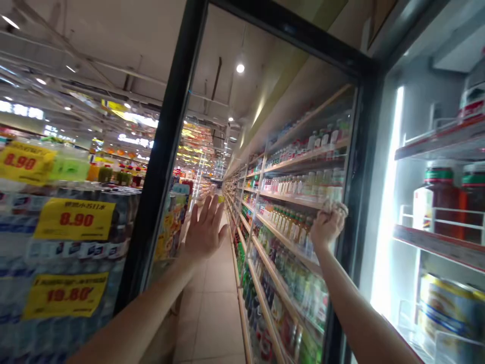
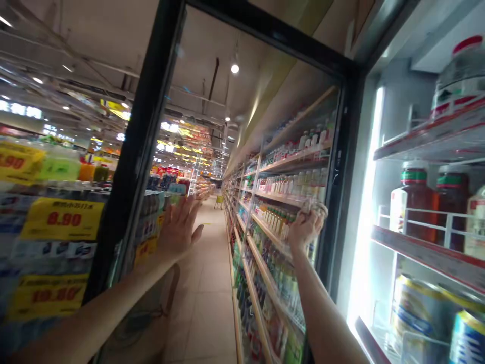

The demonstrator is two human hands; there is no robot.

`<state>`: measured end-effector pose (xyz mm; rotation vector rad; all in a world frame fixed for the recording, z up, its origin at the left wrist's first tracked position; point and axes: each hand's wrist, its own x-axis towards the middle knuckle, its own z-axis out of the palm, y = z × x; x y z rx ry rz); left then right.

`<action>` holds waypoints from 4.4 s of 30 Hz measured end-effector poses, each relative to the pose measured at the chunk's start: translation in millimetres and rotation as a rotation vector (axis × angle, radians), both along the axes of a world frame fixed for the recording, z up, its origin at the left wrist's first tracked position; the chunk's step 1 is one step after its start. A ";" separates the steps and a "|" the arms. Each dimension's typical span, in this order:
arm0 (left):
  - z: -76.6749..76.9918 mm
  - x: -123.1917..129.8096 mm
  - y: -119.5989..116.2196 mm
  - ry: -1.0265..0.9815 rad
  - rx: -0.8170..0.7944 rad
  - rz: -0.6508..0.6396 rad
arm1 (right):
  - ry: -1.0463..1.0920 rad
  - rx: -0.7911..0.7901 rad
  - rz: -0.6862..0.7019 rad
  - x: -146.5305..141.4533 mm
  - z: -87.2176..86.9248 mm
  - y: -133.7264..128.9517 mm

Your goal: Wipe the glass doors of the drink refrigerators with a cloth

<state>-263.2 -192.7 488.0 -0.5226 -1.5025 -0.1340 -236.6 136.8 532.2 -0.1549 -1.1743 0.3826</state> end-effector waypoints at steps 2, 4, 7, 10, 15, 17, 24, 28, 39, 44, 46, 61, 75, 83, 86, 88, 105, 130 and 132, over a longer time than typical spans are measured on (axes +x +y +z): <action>-0.7 -1.6 0.3 -0.001 0.003 0.008 | 0.021 0.041 0.014 -0.1 -0.7 -10.0; -0.8 -3.6 0.1 -0.002 0.009 0.008 | -0.015 0.236 0.040 -1.4 -6.7 -49.0; -0.4 -6.6 -0.7 0.007 0.004 0.003 | -0.135 0.571 0.099 -2.3 -16.2 -116.3; -0.4 -8.2 -1.3 0.008 -0.004 0.001 | -0.152 0.650 0.179 -0.5 -11.3 -132.9; -1.1 -9.2 -0.3 0.029 0.002 -0.019 | -0.046 0.203 0.077 -2.1 16.1 -75.3; -0.9 -9.7 -0.3 0.016 0.002 -0.034 | -0.106 0.188 0.074 -5.1 14.9 -76.0; -2.8 -11.6 -0.7 -0.036 0.020 -0.068 | -0.415 0.749 0.014 -12.1 -32.8 -136.5; -12.5 -10.0 4.0 -0.033 0.039 -0.058 | -0.318 0.219 -0.042 -5.6 -26.3 -54.2; -18.7 -13.3 3.3 -0.020 0.029 -0.017 | -0.348 0.806 0.015 -12.8 -51.2 -92.8; -19.9 -10.7 3.0 -0.040 0.016 -0.026 | -0.243 0.293 -0.050 -4.5 -42.3 -45.5; -19.9 -9.6 3.8 -0.040 0.016 -0.037 | -0.141 -0.045 -0.036 -3.3 -33.0 -20.0; -22.7 -4.2 1.0 -0.040 -0.028 -0.007 | -0.142 0.033 0.039 -3.8 -46.4 -25.7; -25.2 -3.6 -0.7 -0.057 -0.042 -0.046 | -0.235 0.164 -0.027 2.9 -51.8 -40.3; -28.6 -7.7 -2.8 -0.051 -0.050 -0.010 | -0.273 0.579 -0.019 -5.2 -86.5 -83.5; -28.9 -9.8 -3.5 -0.058 -0.049 -0.009 | -0.321 0.784 -0.045 -7.2 -100.8 -85.5; -29.4 -9.5 -2.9 -0.063 -0.043 0.000 | -0.256 0.565 -0.051 -4.0 -98.4 -58.3; -29.7 -5.6 -3.7 -0.018 -0.073 0.050 | -0.202 -0.069 -0.056 3.3 -96.6 -13.2; -36.6 7.1 -4.9 -0.051 -0.184 0.036 | -0.286 0.218 -0.006 6.3 -119.8 -42.5; -37.1 8.2 -4.0 -0.049 -0.174 0.033 | -0.217 -0.089 0.006 6.6 -116.2 -23.6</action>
